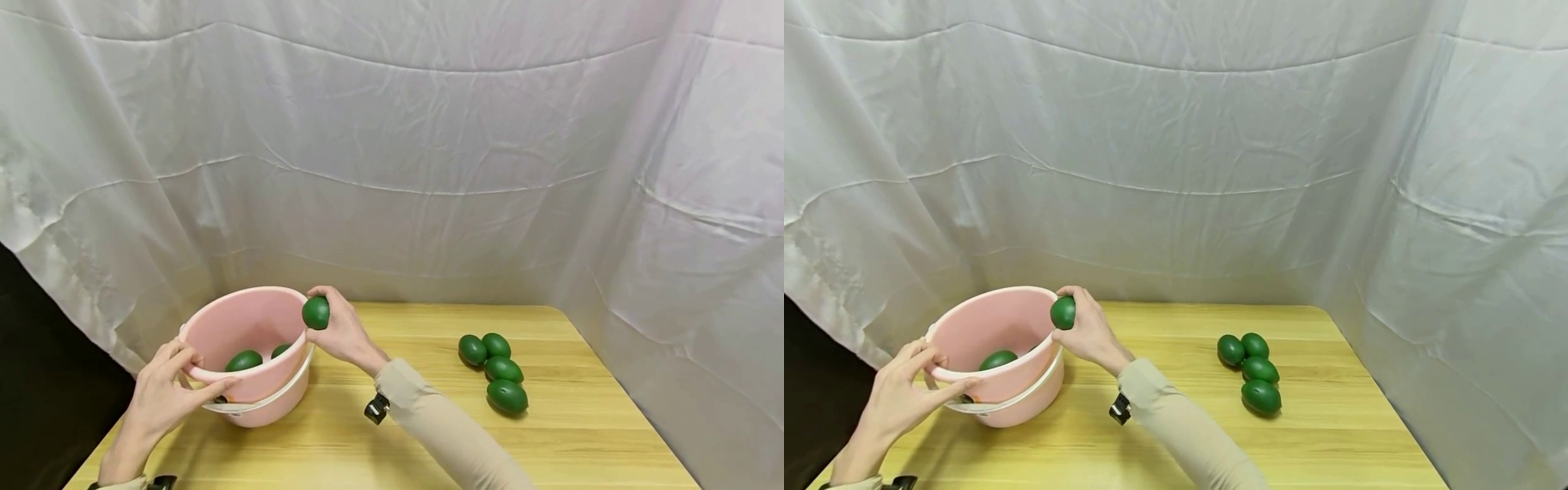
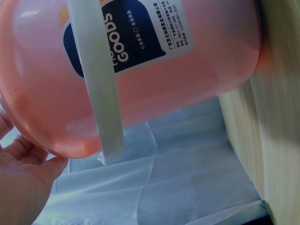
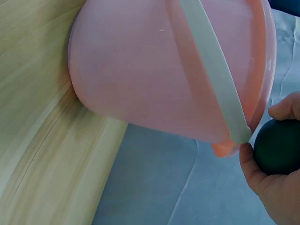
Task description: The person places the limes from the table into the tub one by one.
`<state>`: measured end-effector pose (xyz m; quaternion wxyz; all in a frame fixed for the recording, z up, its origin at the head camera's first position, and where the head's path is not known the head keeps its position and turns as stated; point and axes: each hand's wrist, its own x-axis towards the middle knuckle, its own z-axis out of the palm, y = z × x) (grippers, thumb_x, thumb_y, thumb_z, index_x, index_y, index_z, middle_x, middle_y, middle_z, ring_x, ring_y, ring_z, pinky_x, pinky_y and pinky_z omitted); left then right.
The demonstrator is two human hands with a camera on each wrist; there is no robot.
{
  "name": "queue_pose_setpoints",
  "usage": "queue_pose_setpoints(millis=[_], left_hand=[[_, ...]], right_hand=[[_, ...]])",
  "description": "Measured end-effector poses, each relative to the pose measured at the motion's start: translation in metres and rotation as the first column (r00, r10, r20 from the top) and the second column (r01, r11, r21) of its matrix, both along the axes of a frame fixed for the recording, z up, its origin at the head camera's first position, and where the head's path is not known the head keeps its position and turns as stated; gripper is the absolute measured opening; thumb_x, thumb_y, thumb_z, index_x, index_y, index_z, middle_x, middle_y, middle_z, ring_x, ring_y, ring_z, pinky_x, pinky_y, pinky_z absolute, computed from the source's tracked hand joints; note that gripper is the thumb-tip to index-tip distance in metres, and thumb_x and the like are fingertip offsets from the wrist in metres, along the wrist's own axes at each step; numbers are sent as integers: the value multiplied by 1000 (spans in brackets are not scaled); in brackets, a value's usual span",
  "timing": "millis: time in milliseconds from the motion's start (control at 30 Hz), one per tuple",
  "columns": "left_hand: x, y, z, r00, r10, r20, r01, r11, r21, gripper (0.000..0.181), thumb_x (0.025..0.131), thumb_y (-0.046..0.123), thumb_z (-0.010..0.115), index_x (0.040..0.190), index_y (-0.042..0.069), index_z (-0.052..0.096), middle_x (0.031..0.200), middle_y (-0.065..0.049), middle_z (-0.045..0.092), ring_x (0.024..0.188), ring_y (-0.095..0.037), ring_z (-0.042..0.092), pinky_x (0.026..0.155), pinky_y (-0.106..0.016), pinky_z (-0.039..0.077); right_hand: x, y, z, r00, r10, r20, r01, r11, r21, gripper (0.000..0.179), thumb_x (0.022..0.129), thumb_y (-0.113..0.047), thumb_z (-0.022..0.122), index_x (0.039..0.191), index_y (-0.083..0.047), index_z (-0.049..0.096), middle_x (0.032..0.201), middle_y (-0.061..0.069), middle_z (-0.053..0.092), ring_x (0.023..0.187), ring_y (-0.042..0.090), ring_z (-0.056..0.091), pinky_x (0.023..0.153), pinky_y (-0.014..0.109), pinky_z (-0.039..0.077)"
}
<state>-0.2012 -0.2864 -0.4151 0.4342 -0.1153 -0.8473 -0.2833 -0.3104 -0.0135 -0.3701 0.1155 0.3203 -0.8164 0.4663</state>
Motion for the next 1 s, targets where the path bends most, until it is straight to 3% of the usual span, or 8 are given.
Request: queue_pose_setpoints(millis=[333,667,1000], left_hand=[[-1,0,1,1000,3,25,-3,1000,12,54,42,23,99,73,22,56,87,9,47,85,7,39,68,-17,33],[-1,0,0,1000,-8,-18,7,1000,-11,53,40,21,99,73,21,56,86,8,47,84,6,39,66,-18,33],[-1,-1,-1,1000,0,5,0,1000,-12,54,42,22,99,74,19,56,86,9,46,81,6,39,65,-17,33]], right_hand=[[1,-10,3,999,30,36,-28,999,-34,64,73,-2,72,129,-17,44,123,2,55,90,13,58,72,21,51],[4,-24,5,998,54,35,-55,998,39,64,73,-5,75,128,-15,44,124,3,48,93,12,54,76,20,49],[4,-32,3,996,63,-63,-56,992,111,67,75,-3,75,136,-17,51,132,9,47,99,14,57,82,19,48]])
